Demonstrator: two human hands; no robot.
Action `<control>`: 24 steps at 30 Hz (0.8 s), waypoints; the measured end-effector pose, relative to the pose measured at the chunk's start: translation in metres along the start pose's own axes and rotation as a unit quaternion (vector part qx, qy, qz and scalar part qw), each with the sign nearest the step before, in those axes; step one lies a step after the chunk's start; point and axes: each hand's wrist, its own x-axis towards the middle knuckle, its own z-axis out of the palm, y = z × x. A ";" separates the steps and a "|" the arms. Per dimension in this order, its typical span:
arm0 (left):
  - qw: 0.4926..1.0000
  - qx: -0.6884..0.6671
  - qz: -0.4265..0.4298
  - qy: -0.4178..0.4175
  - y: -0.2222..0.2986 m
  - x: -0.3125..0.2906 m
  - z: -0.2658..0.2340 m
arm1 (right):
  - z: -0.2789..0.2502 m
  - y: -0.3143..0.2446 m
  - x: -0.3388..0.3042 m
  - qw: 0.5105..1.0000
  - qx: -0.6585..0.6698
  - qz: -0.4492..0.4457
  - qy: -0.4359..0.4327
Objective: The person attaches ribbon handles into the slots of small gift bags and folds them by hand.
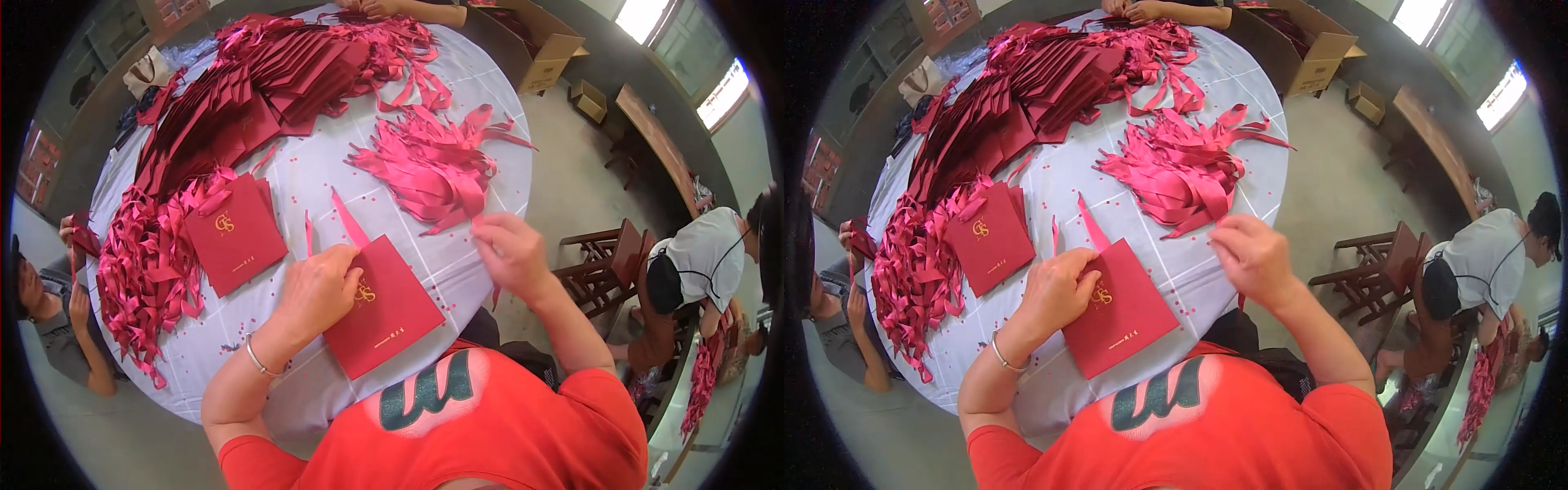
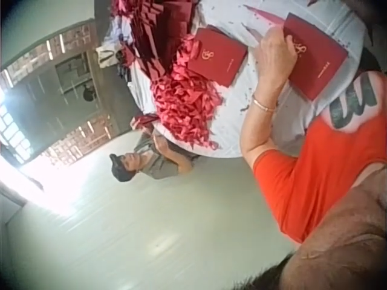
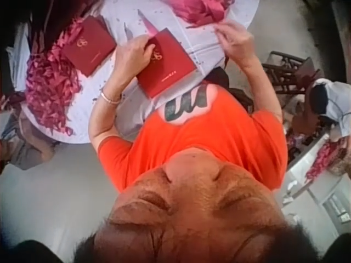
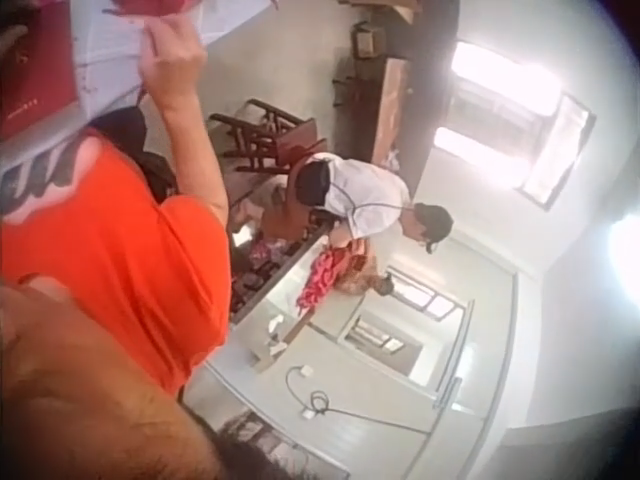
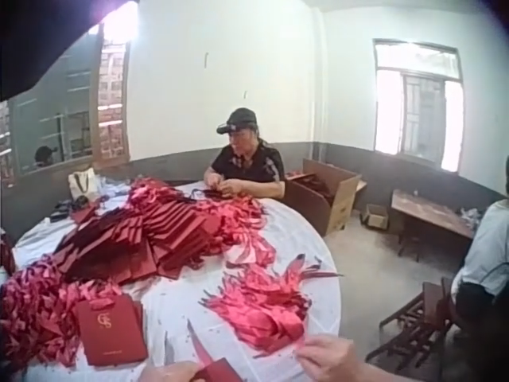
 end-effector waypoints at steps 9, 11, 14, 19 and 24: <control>0.999 0.022 0.024 0.005 -0.001 0.000 0.004 | -0.023 0.009 -0.006 0.949 -0.039 0.278 -0.140; 0.999 0.018 0.026 0.006 -0.001 -0.001 0.004 | -0.018 0.006 -0.009 0.948 -0.031 0.276 -0.157; 0.999 0.015 0.029 0.009 0.000 -0.002 0.003 | -0.014 0.012 -0.016 0.943 -0.019 0.299 -0.147; 0.999 0.013 0.036 0.038 0.009 -0.003 0.000 | -0.023 0.007 0.006 0.838 0.324 0.427 -0.105; 0.975 -0.217 -0.040 -0.035 0.022 -0.007 -0.007 | -0.007 -0.032 0.046 0.641 0.629 0.439 -0.023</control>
